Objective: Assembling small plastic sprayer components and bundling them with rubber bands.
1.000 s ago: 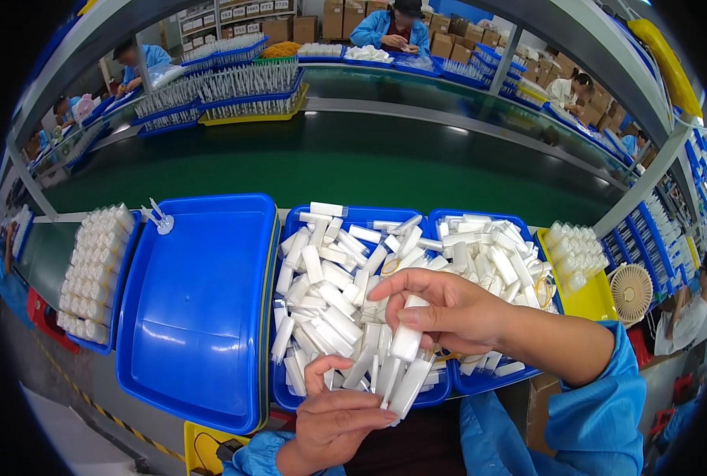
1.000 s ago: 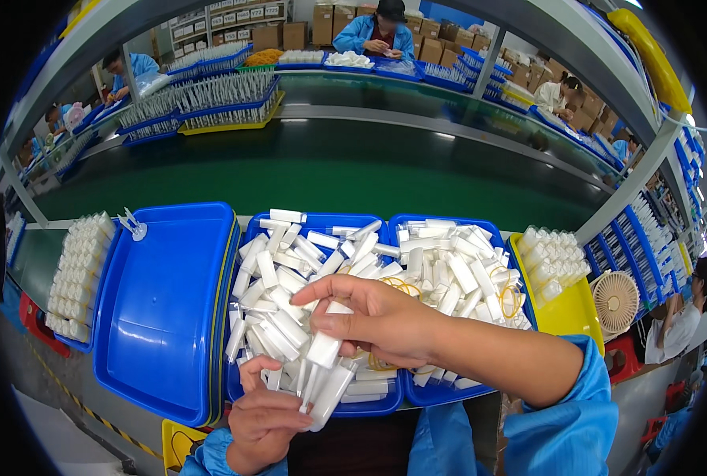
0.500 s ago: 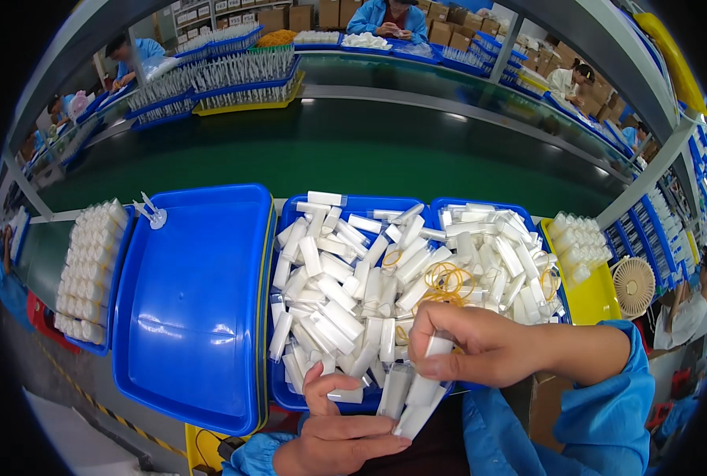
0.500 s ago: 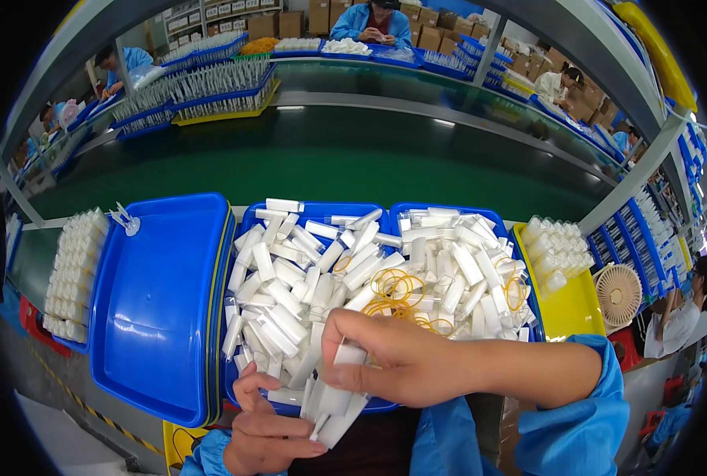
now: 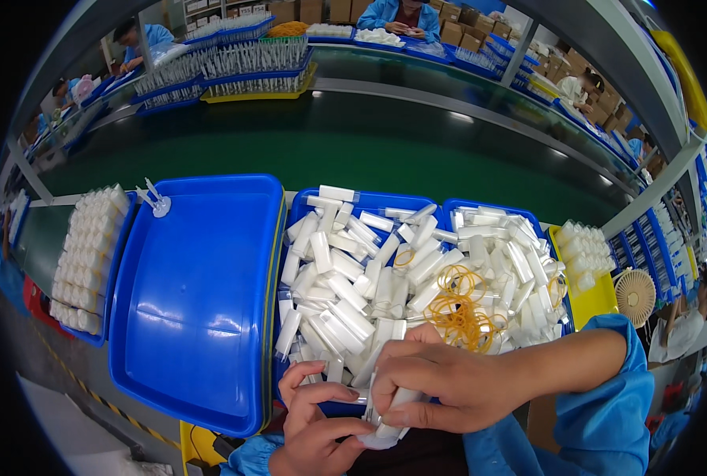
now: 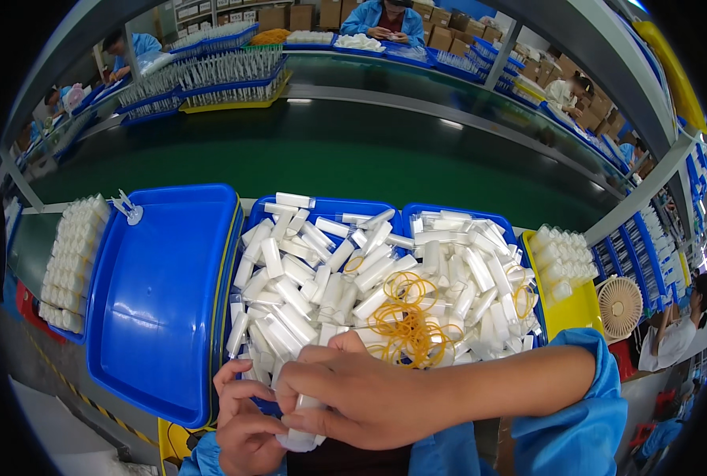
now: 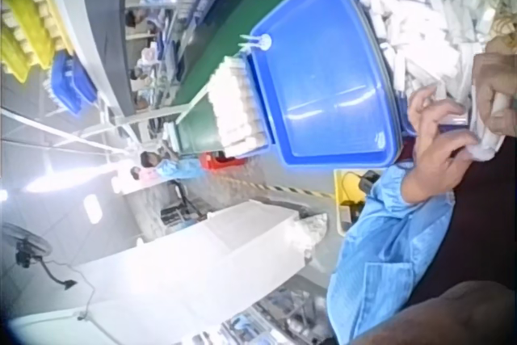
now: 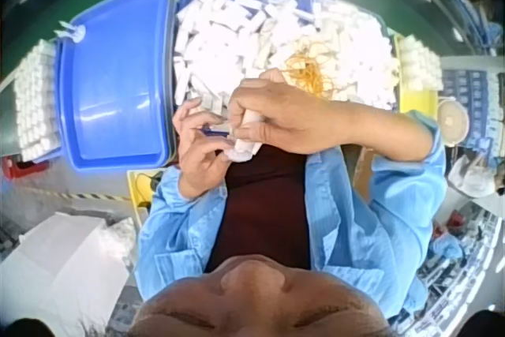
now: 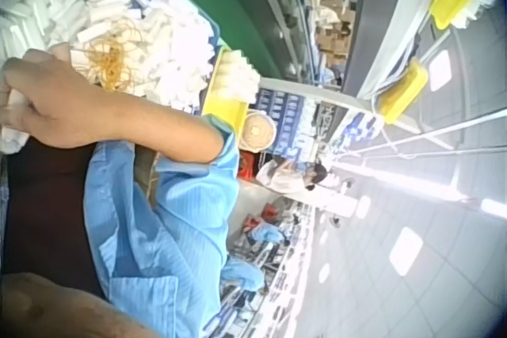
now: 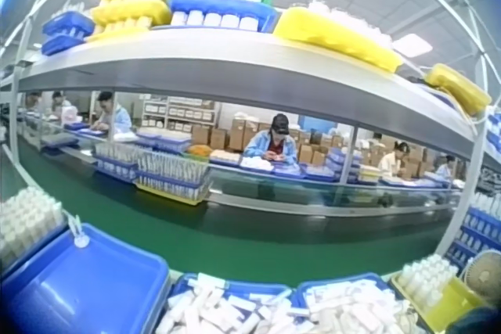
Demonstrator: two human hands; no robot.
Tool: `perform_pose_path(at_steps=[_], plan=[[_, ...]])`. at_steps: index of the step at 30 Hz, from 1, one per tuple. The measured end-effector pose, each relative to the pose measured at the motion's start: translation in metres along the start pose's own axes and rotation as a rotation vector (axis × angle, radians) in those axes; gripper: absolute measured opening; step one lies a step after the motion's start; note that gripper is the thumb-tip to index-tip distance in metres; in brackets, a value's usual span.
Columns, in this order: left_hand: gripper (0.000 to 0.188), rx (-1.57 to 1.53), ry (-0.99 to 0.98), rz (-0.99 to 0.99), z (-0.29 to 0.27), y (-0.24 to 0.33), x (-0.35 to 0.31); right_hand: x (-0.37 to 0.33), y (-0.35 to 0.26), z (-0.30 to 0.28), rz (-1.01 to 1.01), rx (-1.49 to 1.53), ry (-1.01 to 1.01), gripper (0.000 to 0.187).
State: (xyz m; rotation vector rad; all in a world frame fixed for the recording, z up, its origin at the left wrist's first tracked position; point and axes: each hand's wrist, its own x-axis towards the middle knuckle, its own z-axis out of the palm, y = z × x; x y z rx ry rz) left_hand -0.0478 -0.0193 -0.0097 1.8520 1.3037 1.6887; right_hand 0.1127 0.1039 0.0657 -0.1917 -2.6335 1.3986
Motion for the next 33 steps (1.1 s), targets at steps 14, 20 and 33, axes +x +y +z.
perform_pose_path(at_steps=[14, 20, 33], plan=[[0.018, -0.226, 0.155, -0.091, 0.007, -0.006, 0.002, 0.106, 0.11, -0.052, -0.435, -1.187, -0.152, 0.015], [0.017, -0.175, 0.084, -0.074, 0.005, -0.002, 0.003, 0.108, 0.123, -0.052, -0.412, -1.244, -0.141, 0.012], [0.016, -0.097, -0.017, -0.009, 0.012, 0.004, 0.015, 0.021, 0.028, -0.032, 0.383, 0.666, 0.232, 0.039]])
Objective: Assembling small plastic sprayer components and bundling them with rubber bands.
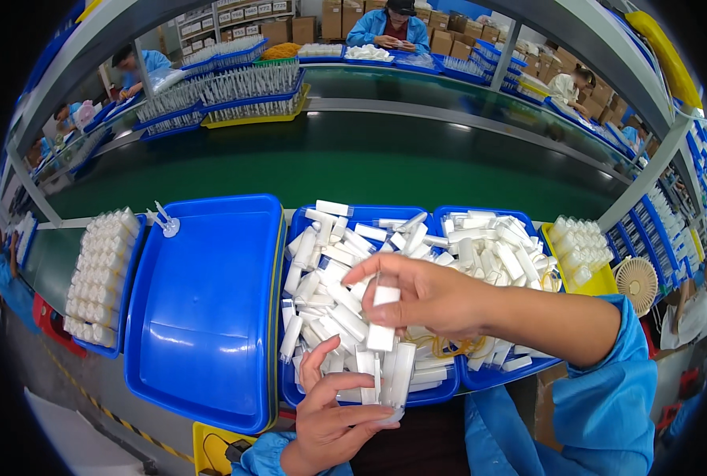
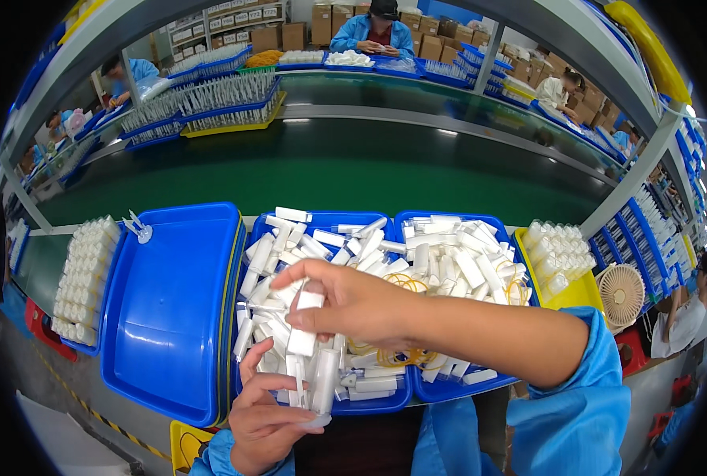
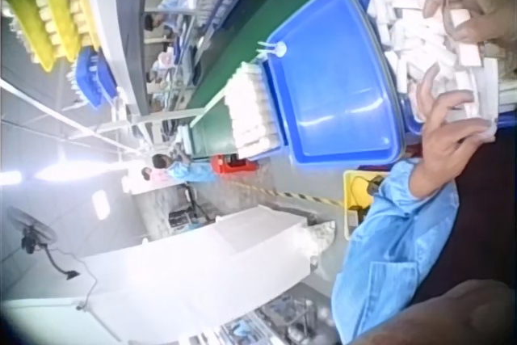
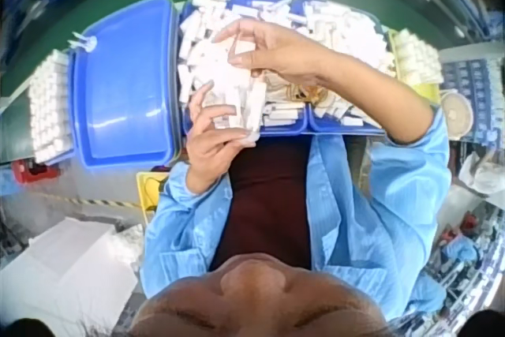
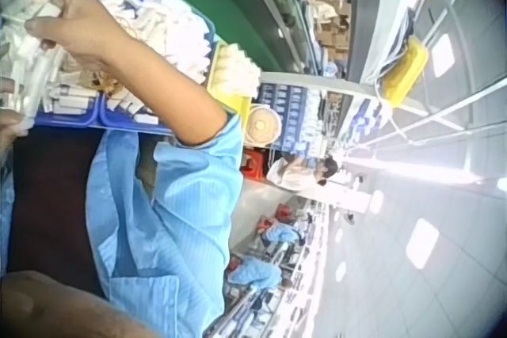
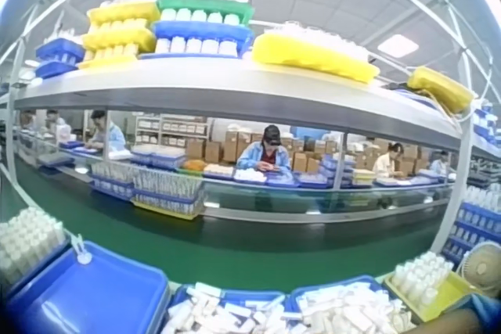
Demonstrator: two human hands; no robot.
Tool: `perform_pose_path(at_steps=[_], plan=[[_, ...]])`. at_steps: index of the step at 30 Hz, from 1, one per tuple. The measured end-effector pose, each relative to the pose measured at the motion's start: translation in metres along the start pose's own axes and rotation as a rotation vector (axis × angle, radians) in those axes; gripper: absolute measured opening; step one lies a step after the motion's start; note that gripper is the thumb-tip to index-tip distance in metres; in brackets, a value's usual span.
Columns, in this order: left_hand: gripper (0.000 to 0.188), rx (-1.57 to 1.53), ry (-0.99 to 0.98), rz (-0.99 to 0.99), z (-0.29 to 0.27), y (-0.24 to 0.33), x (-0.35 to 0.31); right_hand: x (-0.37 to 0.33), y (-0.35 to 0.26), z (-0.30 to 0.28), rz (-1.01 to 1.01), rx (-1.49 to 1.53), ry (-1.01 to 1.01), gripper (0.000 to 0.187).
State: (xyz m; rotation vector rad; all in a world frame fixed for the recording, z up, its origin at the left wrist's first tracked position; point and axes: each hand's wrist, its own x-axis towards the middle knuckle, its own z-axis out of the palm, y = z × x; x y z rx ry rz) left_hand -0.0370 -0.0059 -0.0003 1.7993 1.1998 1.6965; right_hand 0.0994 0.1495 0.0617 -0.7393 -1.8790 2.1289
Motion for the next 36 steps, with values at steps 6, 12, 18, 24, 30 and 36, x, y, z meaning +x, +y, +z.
perform_pose_path(at_steps=[6, 12, 18, 24, 30, 36], plan=[[0.021, 0.014, -0.137, 0.025, 0.002, -0.006, -0.004, -0.021, 0.0, 0.001, 0.14, 0.276, -0.019, 0.03], [0.018, 0.082, -0.202, -0.048, 0.005, -0.007, -0.005, -0.035, -0.013, -0.008, -0.089, -0.646, -0.065, 0.023], [0.021, 0.163, -0.256, 0.025, 0.011, 0.001, -0.003, -0.051, -0.016, -0.008, -0.009, -0.555, -0.054, 0.02], [0.026, 0.214, -0.134, 0.141, 0.025, 0.01, -0.002, -0.061, 0.001, -0.001, -0.05, -0.564, -0.12, 0.022], [0.084, 0.297, 0.066, 0.312, 0.028, -0.001, -0.008, -0.077, 0.016, 0.02, -0.182, -0.737, -0.1, 0.014], [0.131, -0.127, -0.057, -0.086, 0.031, 0.009, -0.015, -0.088, 0.01, 0.026, -0.358, -0.802, -0.102, 0.014]])
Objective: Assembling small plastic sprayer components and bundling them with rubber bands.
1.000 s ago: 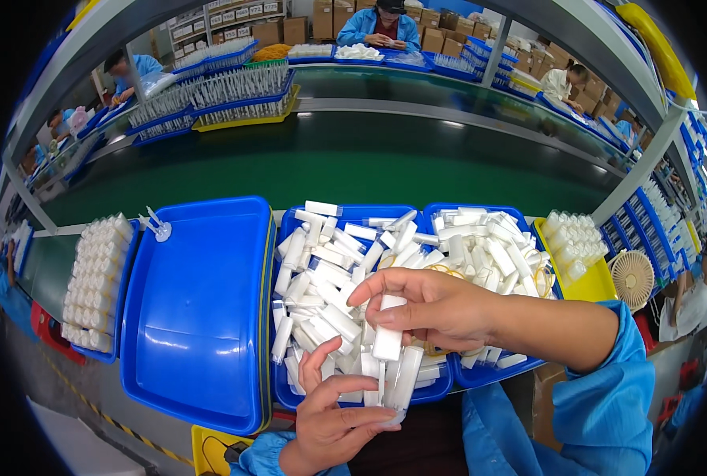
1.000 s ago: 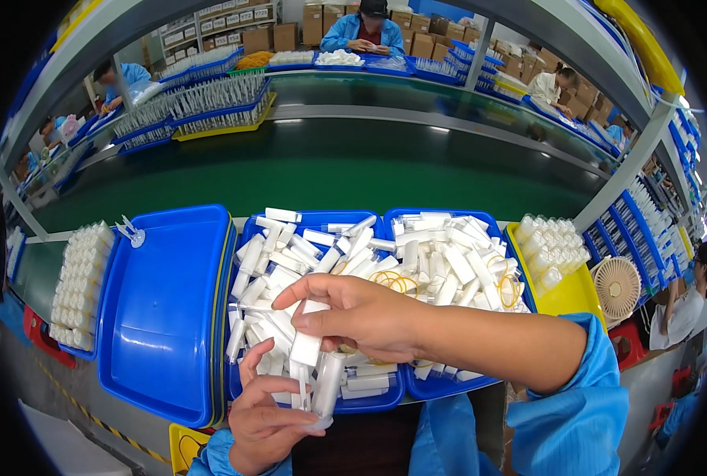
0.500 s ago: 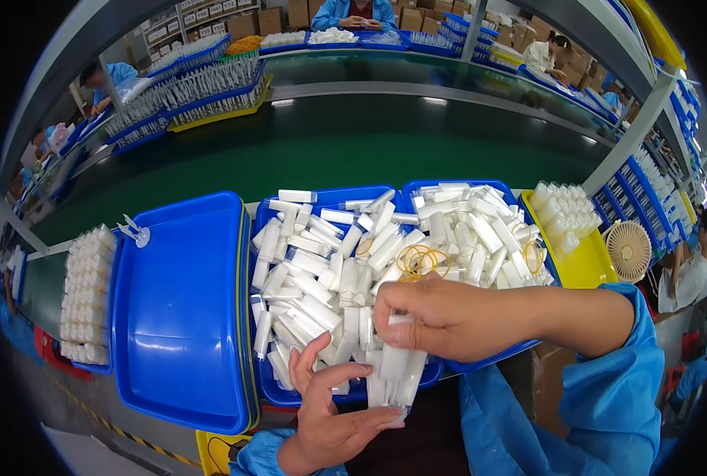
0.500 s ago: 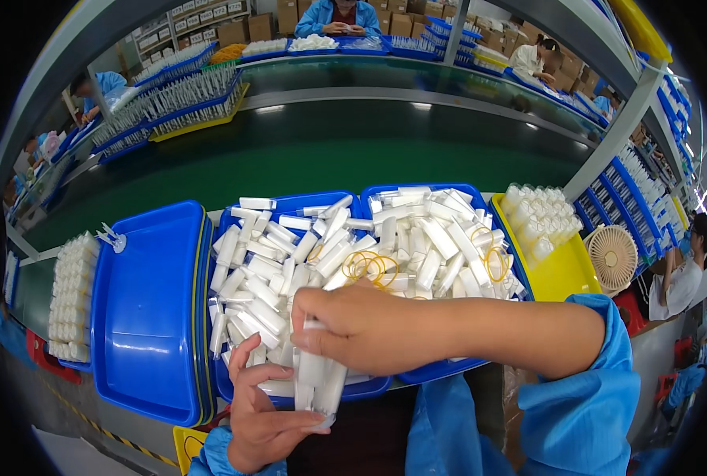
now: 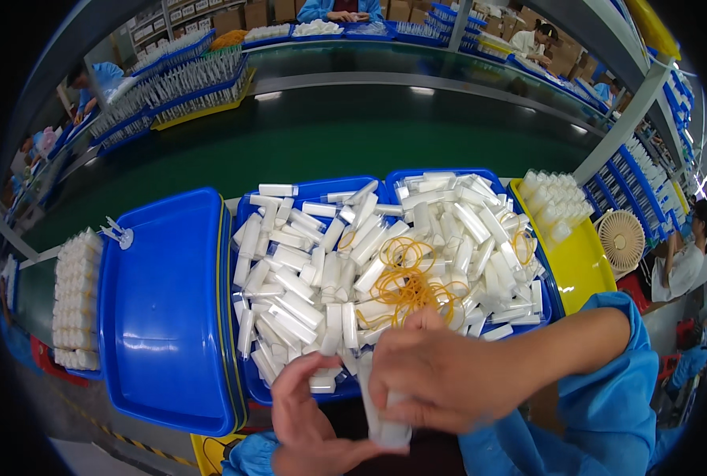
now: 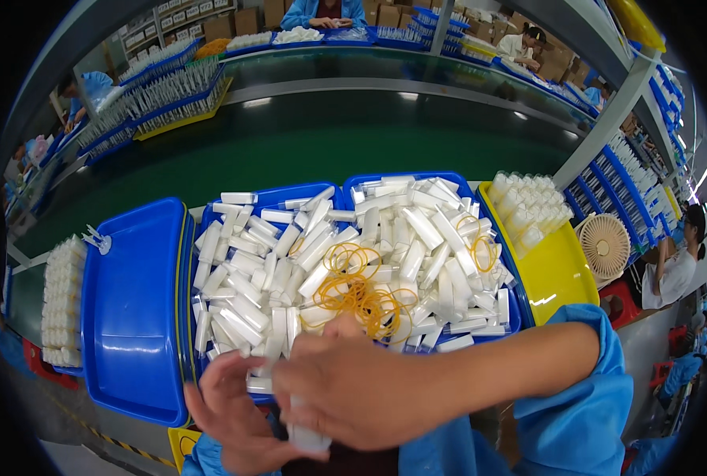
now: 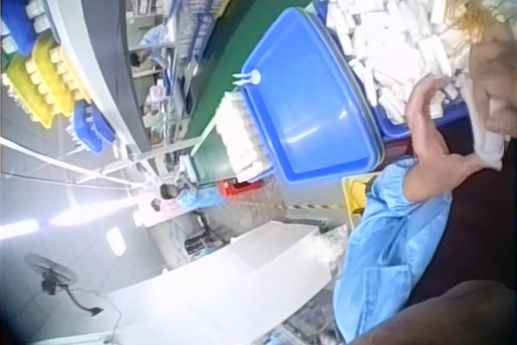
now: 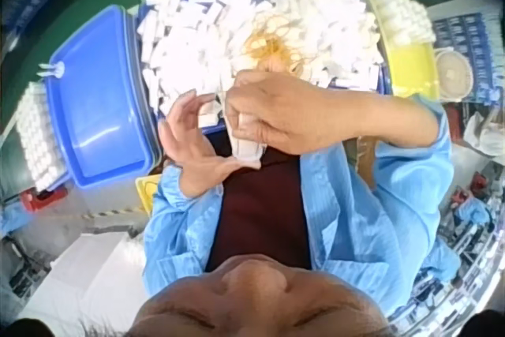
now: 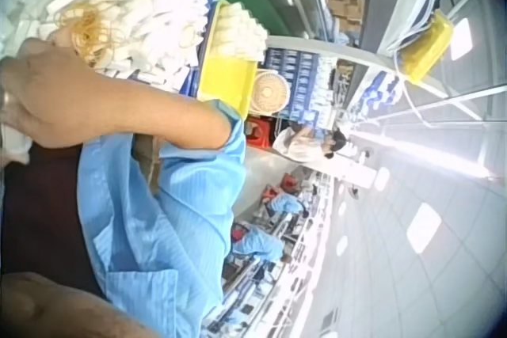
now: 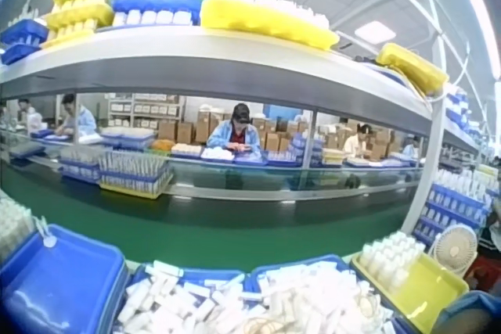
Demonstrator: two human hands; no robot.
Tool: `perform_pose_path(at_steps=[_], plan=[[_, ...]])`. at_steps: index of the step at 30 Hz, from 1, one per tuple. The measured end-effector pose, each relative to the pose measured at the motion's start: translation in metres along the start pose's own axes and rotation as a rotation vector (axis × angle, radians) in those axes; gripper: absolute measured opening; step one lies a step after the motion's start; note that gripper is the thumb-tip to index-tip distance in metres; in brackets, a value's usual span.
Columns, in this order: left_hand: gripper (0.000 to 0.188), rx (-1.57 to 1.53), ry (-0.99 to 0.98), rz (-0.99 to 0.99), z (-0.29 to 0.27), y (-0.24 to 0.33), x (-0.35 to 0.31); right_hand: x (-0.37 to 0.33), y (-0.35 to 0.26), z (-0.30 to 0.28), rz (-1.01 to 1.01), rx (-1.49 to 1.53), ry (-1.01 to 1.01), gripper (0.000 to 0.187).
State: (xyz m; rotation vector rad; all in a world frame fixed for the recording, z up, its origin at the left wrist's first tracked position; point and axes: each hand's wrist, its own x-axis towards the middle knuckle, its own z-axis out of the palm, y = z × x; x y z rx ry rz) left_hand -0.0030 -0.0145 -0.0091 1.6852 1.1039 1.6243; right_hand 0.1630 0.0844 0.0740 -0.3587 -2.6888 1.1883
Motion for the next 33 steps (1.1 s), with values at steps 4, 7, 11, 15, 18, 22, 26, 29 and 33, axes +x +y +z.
perform_pose_path(at_steps=[4, 7, 11, 15, 18, 22, 26, 29, 33], plan=[[0.139, -0.592, -0.607, -0.155, -0.001, 0.0, 0.012, -0.006, -0.023, 0.004, -0.28, -0.096, -0.026, 0.034], [0.097, -0.752, -0.766, -0.582, 0.002, 0.002, 0.014, -0.01, -0.026, 0.025, -0.311, -0.223, 0.073, 0.034], [0.078, -0.901, -0.619, -0.642, 0.01, 0.003, 0.011, -0.01, -0.018, 0.04, -0.377, -0.353, 0.312, 0.038], [0.059, -0.918, -0.603, -0.607, 0.011, 0.0, 0.007, -0.006, -0.017, 0.022, -0.398, -0.575, 0.168, 0.039], [0.045, -0.9, -0.591, -0.575, 0.01, -0.008, 0.004, 0.0, -0.001, 0.004, -0.254, -0.194, 0.09, 0.051], [0.022, -1.06, -0.378, -0.63, 0.011, 0.009, 0.011, 0.015, 0.06, -0.053, 0.05, -0.511, 0.199, 0.059], [0.028, -1.082, -0.46, -0.705, 0.004, 0.01, 0.011, 0.016, 0.106, -0.071, 0.242, -0.708, 0.19, 0.018], [0.029, -1.001, -0.418, -0.695, 0.002, 0.005, 0.008, 0.016, 0.119, -0.067, 0.273, -0.705, 0.154, 0.011], [0.028, -0.981, -0.31, -0.686, 0.001, 0.007, 0.014, 0.015, 0.118, -0.065, 0.256, -0.655, 0.251, 0.009]])
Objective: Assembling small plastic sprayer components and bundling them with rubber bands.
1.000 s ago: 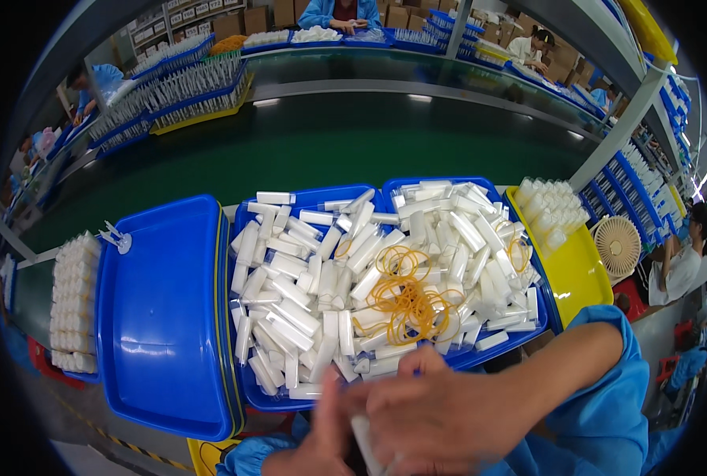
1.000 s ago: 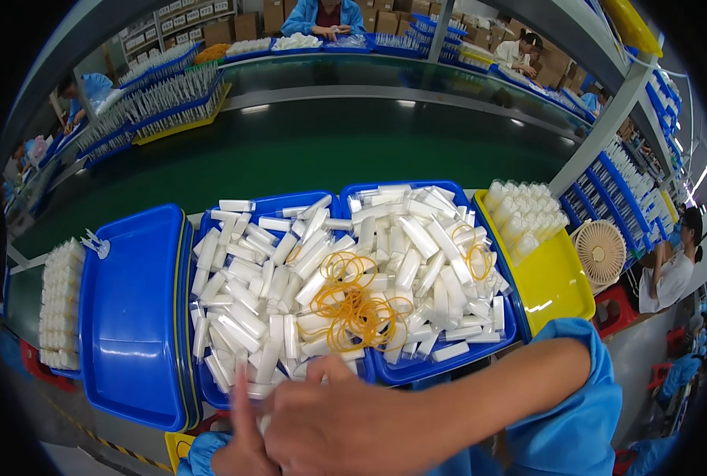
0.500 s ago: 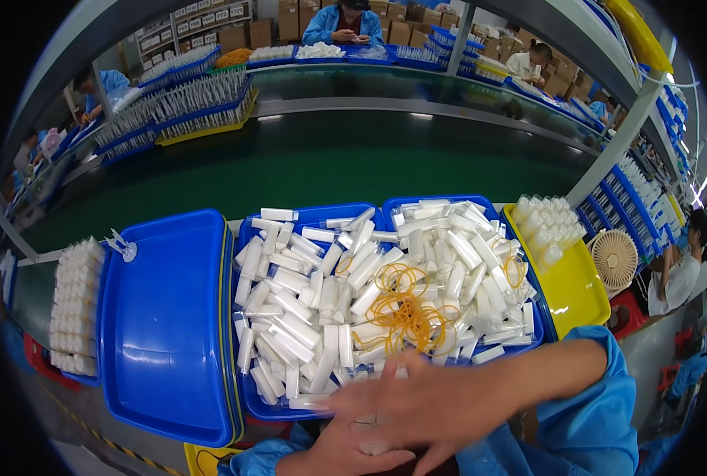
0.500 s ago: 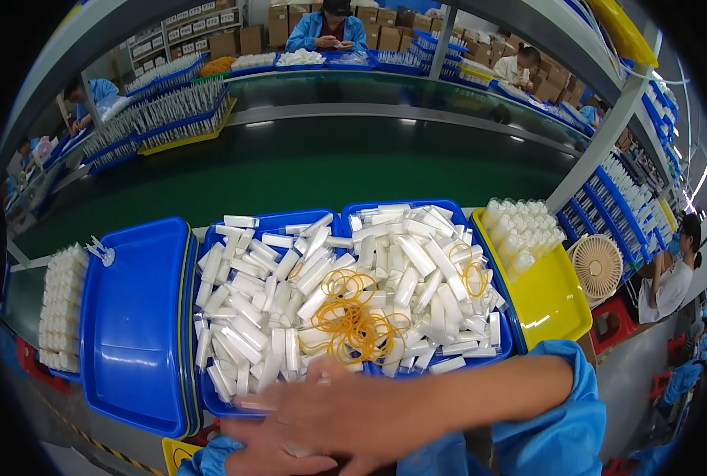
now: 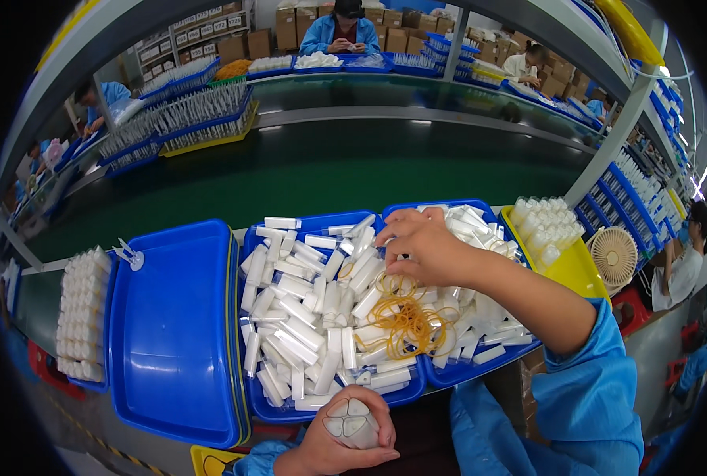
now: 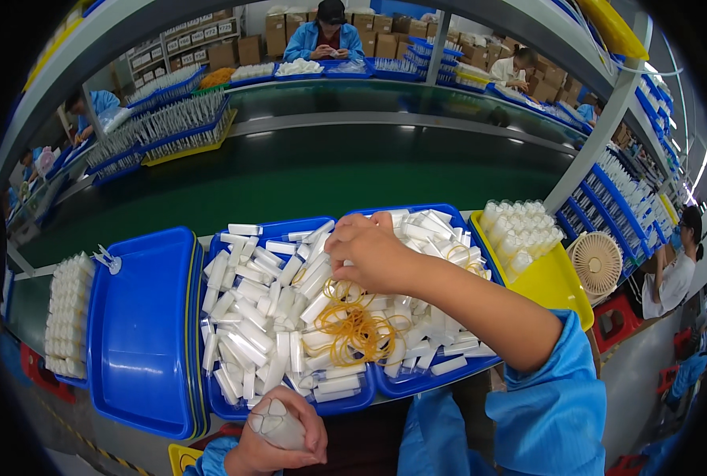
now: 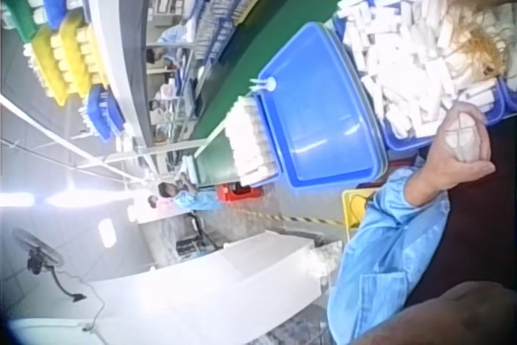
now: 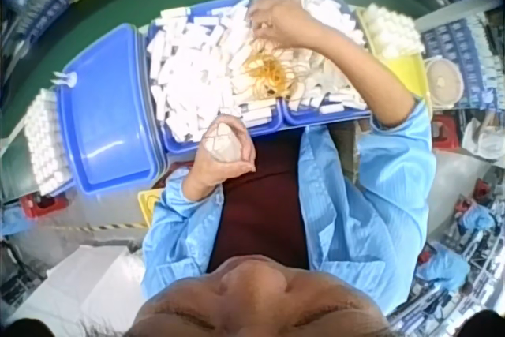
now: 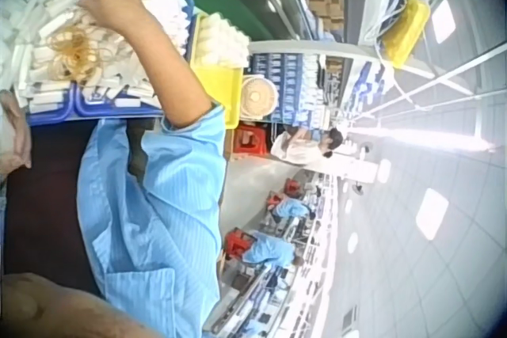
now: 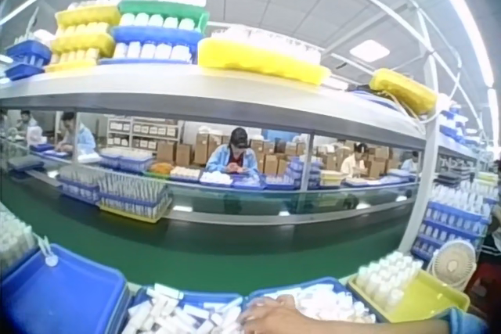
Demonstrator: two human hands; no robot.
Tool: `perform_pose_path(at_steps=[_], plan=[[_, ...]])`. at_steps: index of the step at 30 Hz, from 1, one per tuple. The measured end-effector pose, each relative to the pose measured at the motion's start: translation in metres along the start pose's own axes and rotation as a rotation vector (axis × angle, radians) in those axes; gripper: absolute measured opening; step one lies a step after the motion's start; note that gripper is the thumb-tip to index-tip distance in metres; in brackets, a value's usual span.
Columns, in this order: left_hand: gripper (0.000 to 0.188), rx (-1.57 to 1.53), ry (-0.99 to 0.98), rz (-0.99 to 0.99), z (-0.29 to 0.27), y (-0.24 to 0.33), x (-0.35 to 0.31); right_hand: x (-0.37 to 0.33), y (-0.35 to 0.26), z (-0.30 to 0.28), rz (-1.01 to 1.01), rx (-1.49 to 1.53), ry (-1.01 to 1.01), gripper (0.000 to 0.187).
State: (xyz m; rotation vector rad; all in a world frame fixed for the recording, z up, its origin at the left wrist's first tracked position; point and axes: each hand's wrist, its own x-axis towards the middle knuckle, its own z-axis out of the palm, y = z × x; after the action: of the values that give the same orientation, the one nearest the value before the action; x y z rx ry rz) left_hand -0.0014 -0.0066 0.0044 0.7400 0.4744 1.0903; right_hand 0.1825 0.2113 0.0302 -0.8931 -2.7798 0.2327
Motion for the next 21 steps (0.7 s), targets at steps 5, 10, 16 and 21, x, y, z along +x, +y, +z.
perform_pose_path(at_steps=[5, 10, 16, 21], plan=[[0.032, 0.351, -0.015, 0.201, -0.014, -0.005, 0.001, -0.003, -0.015, -0.027, -0.05, -0.034, 0.172, 0.007], [0.024, 0.416, 0.24, 0.294, 0.001, 0.002, 0.002, -0.007, -0.04, -0.047, -0.122, -0.077, 0.247, 0.008], [0.026, 0.492, 0.27, 0.498, -0.016, -0.002, 0.015, -0.017, -0.068, -0.042, -0.17, 0.266, 0.189, 0.011], [0.024, -0.165, -0.157, 0.078, -0.012, 0.009, 0.008, -0.038, -0.095, -0.032, -0.078, 0.734, -0.052, 0.009]])
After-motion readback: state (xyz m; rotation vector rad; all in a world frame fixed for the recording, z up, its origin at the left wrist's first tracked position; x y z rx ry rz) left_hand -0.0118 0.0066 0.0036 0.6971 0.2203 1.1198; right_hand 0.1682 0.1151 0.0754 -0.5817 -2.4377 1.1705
